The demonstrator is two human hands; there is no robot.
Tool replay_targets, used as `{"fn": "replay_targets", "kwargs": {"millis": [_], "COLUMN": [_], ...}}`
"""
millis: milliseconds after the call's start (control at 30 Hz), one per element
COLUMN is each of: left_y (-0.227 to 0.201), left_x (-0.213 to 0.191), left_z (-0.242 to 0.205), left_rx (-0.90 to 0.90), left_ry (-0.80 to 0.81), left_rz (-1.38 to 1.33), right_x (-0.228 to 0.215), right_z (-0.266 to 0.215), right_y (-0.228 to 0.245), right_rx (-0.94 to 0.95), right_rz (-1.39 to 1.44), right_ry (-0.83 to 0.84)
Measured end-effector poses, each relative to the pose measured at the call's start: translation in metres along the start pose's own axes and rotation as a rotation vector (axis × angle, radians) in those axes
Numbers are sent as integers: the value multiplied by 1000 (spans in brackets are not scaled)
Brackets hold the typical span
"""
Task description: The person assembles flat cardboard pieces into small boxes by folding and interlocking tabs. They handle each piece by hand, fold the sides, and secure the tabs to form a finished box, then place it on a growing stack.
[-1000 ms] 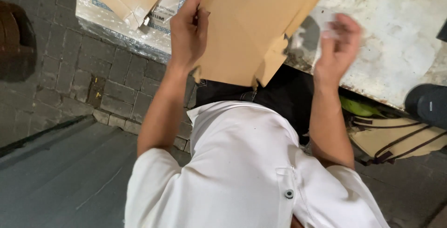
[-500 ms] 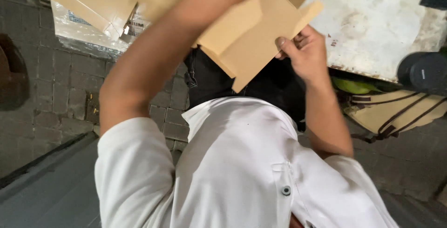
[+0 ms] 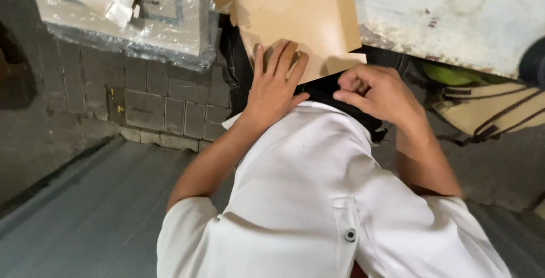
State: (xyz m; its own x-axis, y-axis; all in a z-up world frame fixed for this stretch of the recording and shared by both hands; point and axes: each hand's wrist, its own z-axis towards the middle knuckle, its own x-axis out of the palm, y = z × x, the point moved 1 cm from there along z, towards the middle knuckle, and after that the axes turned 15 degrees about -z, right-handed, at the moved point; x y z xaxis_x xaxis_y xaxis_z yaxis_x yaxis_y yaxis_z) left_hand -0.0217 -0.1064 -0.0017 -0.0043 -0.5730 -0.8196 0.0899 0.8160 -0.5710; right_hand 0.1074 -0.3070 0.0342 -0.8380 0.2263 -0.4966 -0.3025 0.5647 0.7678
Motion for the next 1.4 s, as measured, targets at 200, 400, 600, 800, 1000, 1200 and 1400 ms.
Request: {"fn": "replay_targets", "kwargs": {"millis": [200, 400, 600, 800, 1000, 1200, 1400], "left_y": [8, 22, 23, 11, 10, 20, 37], "left_x": [-3, 2, -18, -6, 16, 19, 35], "left_z": [-11, -27, -9, 23, 28, 35, 38], "left_rx": [67, 22, 143, 149, -132, -169, -130], "left_ry": [-61, -65, -372, -373, -432, -524, -595], "left_rz": [14, 59, 30, 59, -227, -94, -60], "right_x": [11, 8, -14, -49, -62, -66, -69], "right_z": [35, 44, 47, 57, 77, 88, 88], "right_y": [-5, -27, -16, -22, -64, -51, -47], "right_rx": [-639, -668, -696, -646, -618, -507, -361], "right_rz": [-945, -968, -1019, -1169, -1118, -948, -788], "right_ry": [-468, -517, -551, -512, -440, -416, -388]}}
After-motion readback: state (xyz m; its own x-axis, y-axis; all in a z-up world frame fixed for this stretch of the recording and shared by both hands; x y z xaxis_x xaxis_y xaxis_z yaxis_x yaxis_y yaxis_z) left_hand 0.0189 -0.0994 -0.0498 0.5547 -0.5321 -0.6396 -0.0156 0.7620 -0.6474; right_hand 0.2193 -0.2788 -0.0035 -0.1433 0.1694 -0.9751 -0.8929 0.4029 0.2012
